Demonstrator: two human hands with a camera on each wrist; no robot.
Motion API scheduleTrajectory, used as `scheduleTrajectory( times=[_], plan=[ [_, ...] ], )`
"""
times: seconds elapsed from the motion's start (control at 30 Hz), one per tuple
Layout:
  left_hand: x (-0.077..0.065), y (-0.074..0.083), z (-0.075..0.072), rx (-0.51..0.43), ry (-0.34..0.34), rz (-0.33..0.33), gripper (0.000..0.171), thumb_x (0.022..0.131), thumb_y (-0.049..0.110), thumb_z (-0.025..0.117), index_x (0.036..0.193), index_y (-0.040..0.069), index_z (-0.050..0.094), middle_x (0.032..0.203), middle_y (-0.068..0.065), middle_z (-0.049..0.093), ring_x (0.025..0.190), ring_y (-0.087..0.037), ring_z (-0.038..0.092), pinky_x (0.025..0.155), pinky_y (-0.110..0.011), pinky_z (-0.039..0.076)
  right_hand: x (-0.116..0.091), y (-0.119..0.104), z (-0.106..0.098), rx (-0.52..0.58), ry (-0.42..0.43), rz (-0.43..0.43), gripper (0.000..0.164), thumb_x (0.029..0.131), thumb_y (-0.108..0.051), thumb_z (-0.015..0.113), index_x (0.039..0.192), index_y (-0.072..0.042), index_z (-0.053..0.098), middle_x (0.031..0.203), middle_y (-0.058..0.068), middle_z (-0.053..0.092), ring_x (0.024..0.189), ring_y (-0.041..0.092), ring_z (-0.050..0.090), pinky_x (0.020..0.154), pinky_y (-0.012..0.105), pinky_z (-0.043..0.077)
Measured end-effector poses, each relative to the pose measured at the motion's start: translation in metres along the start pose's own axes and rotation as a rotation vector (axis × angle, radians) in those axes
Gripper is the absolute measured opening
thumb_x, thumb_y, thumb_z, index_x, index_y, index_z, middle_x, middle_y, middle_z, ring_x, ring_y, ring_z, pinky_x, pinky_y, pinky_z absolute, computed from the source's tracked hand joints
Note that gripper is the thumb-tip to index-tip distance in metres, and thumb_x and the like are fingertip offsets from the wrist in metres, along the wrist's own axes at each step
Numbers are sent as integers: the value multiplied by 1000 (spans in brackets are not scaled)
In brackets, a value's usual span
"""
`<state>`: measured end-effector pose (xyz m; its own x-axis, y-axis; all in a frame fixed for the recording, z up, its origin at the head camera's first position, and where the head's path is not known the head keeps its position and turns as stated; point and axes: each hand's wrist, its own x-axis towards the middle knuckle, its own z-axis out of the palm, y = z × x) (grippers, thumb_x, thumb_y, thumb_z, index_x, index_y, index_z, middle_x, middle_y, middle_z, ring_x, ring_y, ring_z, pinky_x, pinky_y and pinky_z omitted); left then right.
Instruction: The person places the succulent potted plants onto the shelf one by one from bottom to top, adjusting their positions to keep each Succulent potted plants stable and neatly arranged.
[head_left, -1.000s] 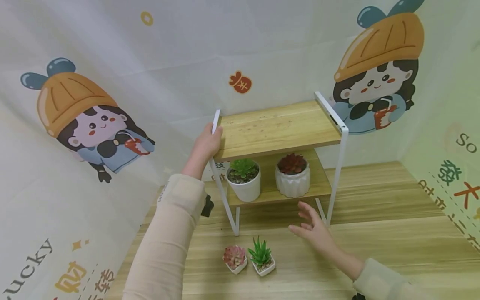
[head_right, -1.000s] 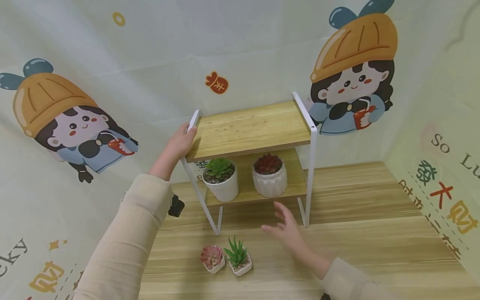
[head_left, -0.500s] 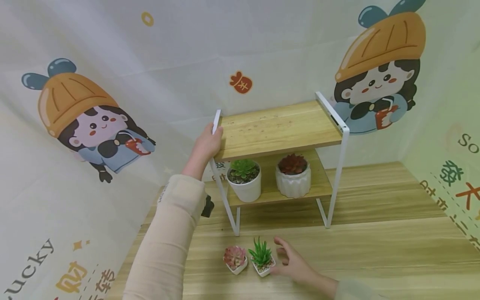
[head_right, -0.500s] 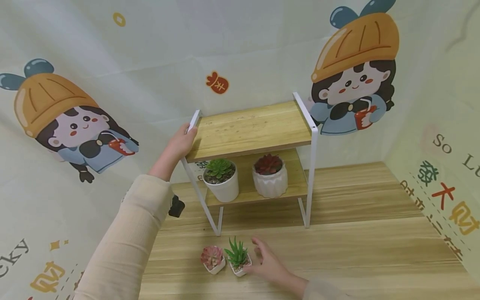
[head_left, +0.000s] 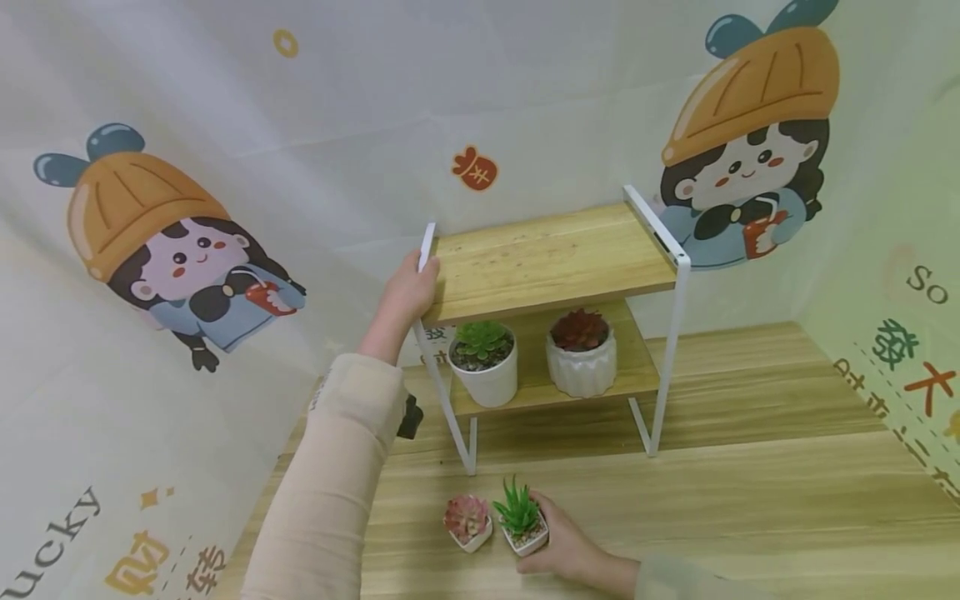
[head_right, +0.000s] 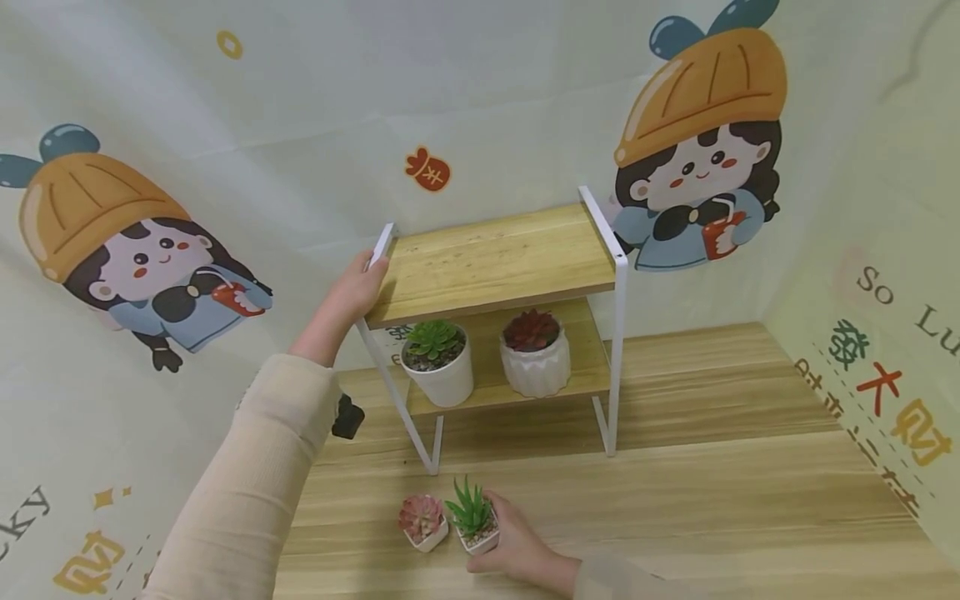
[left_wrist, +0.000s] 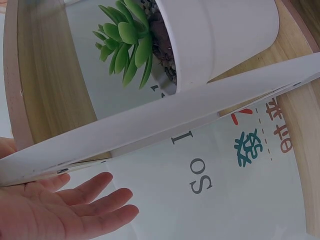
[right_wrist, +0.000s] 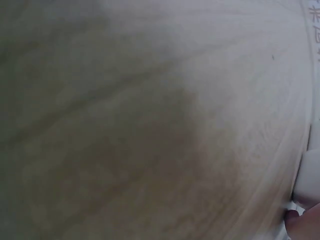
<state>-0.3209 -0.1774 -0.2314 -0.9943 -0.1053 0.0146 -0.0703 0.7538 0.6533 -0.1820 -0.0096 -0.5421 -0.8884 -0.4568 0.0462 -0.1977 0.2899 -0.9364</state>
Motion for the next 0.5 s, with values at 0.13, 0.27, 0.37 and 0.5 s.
scheduleTrajectory(
  times=[0.13,0.27,0.37,0.5],
  plan=[
    [0,1,0,1,-1,4,55,99,36,28,146,10,17,147,-15,29,130,-35,33,104,-47,31,-1,3,3,-1,34,-13,96,62,-17,82,135,11,26,133,37,35,121,51,36,99,62,27],
    [-1,1,-1,1,-1,8,54,99,35,27,146,10,17,147,-16,28,130,-36,32,105,-47,30,-2,7,7,1,68,-14,99,61,-20,83,136,10,25,134,36,34,122,50,35,99,62,27],
    [-1,0,-1,1,-4,6,54,99,35,27,146,10,16,147,-16,28,130,-36,32,105,-47,30,-3,8,11,-4,94,-18,100,62,-22,82,136,11,25,134,36,32,122,51,33,99,63,26],
    [-1,0,-1,-4,-2,0,54,99,35,27,146,10,17,147,-16,28,130,-36,33,104,-47,31,-4,8,15,-26,128,-27,96,64,-23,81,135,11,26,133,36,34,121,52,34,97,64,27]
  ],
)
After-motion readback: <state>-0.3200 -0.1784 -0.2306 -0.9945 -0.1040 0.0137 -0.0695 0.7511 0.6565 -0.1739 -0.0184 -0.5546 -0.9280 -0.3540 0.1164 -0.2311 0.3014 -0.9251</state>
